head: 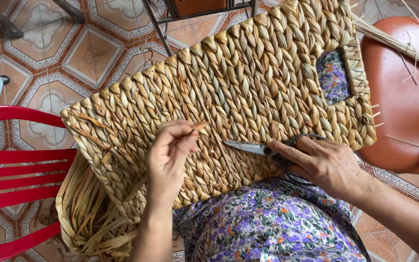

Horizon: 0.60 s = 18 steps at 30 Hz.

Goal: Finishing a hand-woven bag by trimming excess fibers and tucking in ends.

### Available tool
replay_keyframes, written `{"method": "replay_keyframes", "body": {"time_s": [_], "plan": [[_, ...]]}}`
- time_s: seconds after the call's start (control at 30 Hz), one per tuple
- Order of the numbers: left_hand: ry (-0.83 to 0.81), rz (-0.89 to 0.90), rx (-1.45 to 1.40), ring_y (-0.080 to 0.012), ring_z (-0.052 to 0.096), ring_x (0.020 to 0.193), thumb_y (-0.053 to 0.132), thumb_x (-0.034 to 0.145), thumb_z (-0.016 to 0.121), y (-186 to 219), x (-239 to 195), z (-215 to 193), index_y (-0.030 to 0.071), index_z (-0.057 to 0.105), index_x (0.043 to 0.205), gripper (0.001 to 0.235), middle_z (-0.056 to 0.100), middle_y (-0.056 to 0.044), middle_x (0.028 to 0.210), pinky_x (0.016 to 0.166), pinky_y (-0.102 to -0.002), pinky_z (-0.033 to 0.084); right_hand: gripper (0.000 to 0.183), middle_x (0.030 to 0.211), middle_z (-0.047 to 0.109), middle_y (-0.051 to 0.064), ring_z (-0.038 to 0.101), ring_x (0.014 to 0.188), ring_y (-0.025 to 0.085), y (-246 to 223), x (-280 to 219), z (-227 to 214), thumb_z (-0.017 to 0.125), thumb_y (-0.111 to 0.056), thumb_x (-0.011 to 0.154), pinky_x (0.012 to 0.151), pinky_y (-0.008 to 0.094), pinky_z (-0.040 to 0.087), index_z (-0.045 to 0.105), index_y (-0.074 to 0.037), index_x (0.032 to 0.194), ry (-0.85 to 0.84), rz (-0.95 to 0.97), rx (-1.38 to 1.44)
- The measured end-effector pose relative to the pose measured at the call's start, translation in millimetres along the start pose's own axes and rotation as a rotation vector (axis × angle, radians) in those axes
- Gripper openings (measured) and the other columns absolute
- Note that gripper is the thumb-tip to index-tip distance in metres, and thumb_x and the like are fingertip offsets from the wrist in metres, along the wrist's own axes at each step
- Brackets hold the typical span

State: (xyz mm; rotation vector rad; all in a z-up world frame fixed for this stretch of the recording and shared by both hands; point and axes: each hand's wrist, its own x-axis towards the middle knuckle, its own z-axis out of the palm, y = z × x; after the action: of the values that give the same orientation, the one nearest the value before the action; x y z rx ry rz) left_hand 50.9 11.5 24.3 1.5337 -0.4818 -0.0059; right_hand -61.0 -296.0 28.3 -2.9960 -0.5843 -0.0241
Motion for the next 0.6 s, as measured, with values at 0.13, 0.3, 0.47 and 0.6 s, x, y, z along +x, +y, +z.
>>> {"method": "replay_keyframes", "body": {"time_s": [0.13, 0.3, 0.47, 0.6], "plan": [[0.122, -0.029, 0.018, -0.0152, 0.072, 0.087, 0.005, 0.103, 0.061, 31.8, -20.2, -25.1, 0.001, 0.067, 0.112, 0.012, 0.072, -0.012, 0.104, 0.076, -0.028, 0.065, 0.086, 0.088, 0.056, 0.001, 0.063, 0.069, 0.018, -0.9, 2.2, 2.8, 0.073, -0.037, 0.075, 0.058, 0.036, 0.056, 0.041, -0.035, 0.155, 0.038, 0.043, 0.040], [0.180, -0.157, 0.693, -0.0132, 0.071, 0.070, 0.011, 0.100, 0.065, 20.0, -76.6, -75.8, 0.004, 0.068, 0.107, 0.010, 0.073, -0.010, 0.086, 0.055, -0.024, 0.059, 0.078, 0.080, 0.055, 0.000, 0.060, 0.071, 0.017, 7.6, 4.6, 11.7, 0.075, -0.036, 0.078, 0.058, 0.037, 0.053, 0.044, -0.036, 0.150, 0.130, 0.106, 0.029], [-0.238, -0.200, 1.207, -0.0217, 0.067, 0.085, 0.021, 0.083, 0.076, 41.8, -99.6, -39.0, 0.013, 0.075, 0.102, 0.021, 0.073, -0.008, 0.097, 0.074, -0.031, 0.059, 0.081, 0.076, 0.054, 0.001, 0.059, 0.068, 0.017, 14.3, 12.4, 12.5, 0.075, -0.036, 0.080, 0.057, 0.035, 0.054, 0.045, -0.042, 0.155, 0.054, 0.126, 0.001], [-0.235, 0.166, 0.849, -0.0191, 0.063, 0.097, 0.026, 0.082, 0.085, -4.8, -105.0, 20.4, 0.012, 0.069, 0.116, 0.040, 0.064, -0.005, 0.109, 0.083, -0.029, 0.060, 0.077, 0.078, 0.054, 0.000, 0.061, 0.070, 0.018, 11.9, 8.4, 7.8, 0.075, -0.034, 0.078, 0.058, 0.037, 0.054, 0.047, -0.039, 0.150, 0.127, 0.082, 0.039]]}}
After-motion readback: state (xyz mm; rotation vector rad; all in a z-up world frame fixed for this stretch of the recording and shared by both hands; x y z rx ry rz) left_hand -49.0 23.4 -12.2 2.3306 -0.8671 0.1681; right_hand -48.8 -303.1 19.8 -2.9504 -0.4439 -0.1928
